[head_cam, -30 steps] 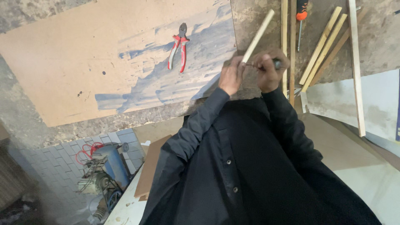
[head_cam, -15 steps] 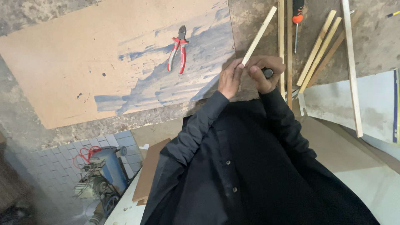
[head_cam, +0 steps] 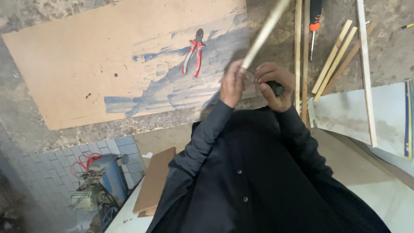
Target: The person cuts thin wooden strips into shorter lengths using red-handled pincers, working at a workbench beside a decorative carved panel. They position each strip, snip it, set pieces aside, and at one point use a utility knife and a marking tool on a board before resuming cutting strips.
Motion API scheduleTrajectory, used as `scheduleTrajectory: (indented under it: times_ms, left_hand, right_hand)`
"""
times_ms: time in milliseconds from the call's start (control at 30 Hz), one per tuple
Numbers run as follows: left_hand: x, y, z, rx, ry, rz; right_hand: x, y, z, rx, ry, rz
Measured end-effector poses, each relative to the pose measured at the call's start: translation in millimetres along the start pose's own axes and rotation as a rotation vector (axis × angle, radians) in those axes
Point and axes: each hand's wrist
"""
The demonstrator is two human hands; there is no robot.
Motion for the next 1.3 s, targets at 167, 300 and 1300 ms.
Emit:
scheduleTrajectory:
  times_ms: [167,300,1300]
  left_hand:
    - [-5,38,-20,-0.134,-0.32,-0.205]
    - [2,48,-24,-0.294,-0.417,-0.218]
    - [2,154,119,0.232,-0.057,0.309]
  right_hand:
    - [7,1,9,0.258,-0.159,0.018]
    - [8,-12,6,0.341,-0.5,0.213]
    - [63,-68,-126,0.816,-0.421,0.105]
Point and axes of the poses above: each hand's wrist, its own x-axis away from the middle knuckle, its own y-axis out of the back of the hand, z = x × y, and after that the axes turned 4 degrees about -x, right-handed
